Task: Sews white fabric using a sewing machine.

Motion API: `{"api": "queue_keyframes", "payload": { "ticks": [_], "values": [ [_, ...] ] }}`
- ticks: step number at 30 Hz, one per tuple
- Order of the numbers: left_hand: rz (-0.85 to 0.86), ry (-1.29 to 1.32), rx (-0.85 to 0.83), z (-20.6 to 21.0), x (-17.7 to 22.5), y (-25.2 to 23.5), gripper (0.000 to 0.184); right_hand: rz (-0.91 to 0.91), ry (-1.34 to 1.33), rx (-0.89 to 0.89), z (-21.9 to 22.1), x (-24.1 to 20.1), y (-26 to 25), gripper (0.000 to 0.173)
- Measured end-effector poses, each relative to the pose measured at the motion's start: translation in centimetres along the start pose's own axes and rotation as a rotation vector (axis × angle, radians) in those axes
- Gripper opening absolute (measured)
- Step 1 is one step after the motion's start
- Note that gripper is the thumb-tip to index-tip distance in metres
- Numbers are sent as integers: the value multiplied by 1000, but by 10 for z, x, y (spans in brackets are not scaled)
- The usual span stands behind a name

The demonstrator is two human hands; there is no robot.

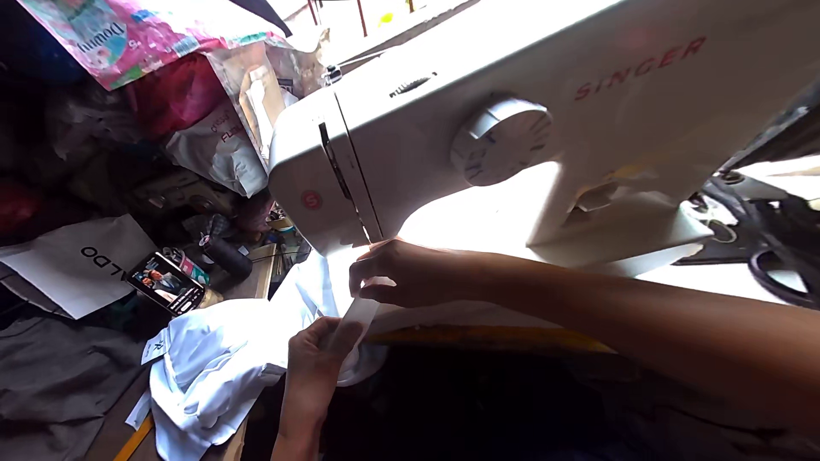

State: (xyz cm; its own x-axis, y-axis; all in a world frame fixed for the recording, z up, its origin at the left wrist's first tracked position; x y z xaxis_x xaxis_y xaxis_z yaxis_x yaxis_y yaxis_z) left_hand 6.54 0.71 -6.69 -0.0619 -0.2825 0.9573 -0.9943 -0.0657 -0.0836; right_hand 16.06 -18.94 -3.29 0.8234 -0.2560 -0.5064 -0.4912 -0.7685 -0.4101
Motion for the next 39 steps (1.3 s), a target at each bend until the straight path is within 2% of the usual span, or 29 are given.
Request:
{"api": "queue_keyframes", "payload": {
  "ticks": [5,9,16,23,27,33,39],
  "values": [
    [-111,198,-69,3,-7,6,12,32,76,64,3,-4,5,14],
    [-136,321,-84,7,-6,11,14,7,159,161,9,-1,18,17],
    [-92,221,-28,10,-14,14,29,-45,364,382,11,3,53,24],
    [-64,280,-84,19,-8,23,19,-92,442,411,21,-9,81,22],
    [-171,450,-125,19,-5,26,20,-110,404,429,46,-18,92,20],
    [-226,475,-169,21,-15,24,15,24,374,604,78,-23,101,19],
    [-209,432,-99,20,-12,18,14,65,570,564,56,-23,88,23]
  ]
}}
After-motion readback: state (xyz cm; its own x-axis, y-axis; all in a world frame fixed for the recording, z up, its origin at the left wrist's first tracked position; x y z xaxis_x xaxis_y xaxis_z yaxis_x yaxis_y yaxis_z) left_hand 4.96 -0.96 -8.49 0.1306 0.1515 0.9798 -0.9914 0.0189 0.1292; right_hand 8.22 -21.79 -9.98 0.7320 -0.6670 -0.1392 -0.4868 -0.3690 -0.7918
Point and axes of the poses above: each hand's wrist, its own y-axis away from the middle knuckle, its own z-axis out of the palm, x = y × z, the point moved 1 cm from there along -y, towards the middle knuckle, and after that the axes turned 2 degrees about z, right-handed, at the moved point
